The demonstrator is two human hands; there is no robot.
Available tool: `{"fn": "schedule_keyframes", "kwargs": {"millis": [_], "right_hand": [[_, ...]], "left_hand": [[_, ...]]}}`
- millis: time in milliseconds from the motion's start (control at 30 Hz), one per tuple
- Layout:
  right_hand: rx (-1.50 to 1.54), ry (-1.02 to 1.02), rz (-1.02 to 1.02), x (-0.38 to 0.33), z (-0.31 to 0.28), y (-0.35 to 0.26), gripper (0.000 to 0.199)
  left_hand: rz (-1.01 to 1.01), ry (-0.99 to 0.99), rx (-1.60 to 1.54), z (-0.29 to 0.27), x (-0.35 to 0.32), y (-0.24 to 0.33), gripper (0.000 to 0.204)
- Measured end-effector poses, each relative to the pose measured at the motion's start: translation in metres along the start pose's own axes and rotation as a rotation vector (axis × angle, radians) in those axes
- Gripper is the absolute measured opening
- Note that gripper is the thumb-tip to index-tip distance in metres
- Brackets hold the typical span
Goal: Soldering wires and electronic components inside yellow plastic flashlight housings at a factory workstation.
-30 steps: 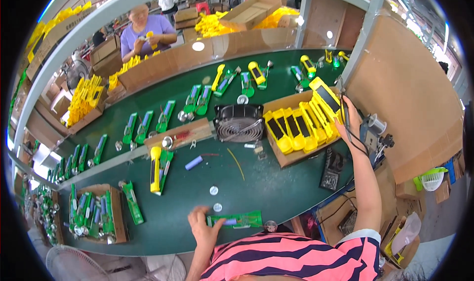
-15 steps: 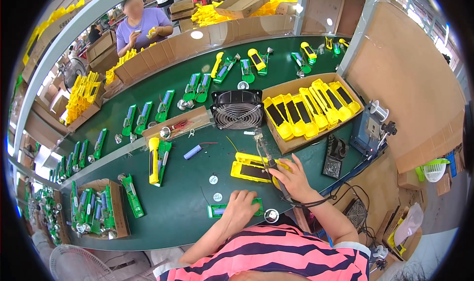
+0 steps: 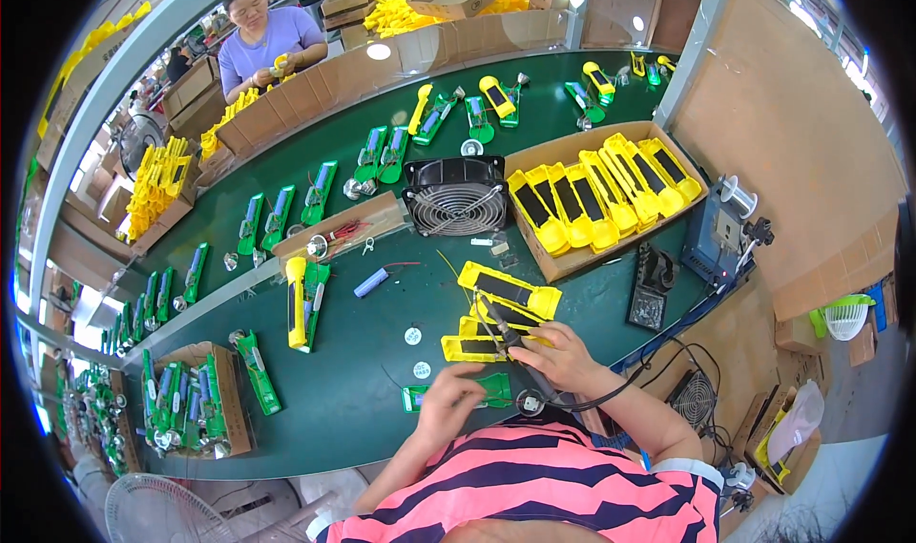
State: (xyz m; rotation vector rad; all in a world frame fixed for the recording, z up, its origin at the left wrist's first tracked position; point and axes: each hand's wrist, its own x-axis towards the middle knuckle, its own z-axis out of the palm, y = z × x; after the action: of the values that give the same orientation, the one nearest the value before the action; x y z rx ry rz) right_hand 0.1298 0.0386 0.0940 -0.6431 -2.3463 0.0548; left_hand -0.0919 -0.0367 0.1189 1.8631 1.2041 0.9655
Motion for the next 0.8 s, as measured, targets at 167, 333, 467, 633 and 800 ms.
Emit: {"fn": "schedule_keyframes", "kwargs": {"millis": [167,333,467,633,800], "right_hand": [[0.137,-0.086,-0.007,-0.002,-0.001,-0.009,0.045],[0.275,-0.149,0.088,-0.001,-0.018,-0.018,0.051],[0.056,0.021,0.042,-0.013,-0.019,-0.02,0.042],[0.356,0.069,0.265,-0.01,-0.023,-0.04,0.028],[1.211,0.365,1.083,-0.011,0.01,-0.071,0.015]], "left_hand": [[-0.313,0.62,-0.844,0.003,-0.002,0.005,0.012],[-0.07,0.422,0.402,-0.025,0.007,0.0,0.008],[0.023,0.027,0.722,-0.04,0.015,-0.004,0.012],[0.019,-0.188,0.739,-0.043,0.028,-0.011,0.008],[-0.001,-0.306,0.814,-0.039,0.033,-0.006,0.004]]}}
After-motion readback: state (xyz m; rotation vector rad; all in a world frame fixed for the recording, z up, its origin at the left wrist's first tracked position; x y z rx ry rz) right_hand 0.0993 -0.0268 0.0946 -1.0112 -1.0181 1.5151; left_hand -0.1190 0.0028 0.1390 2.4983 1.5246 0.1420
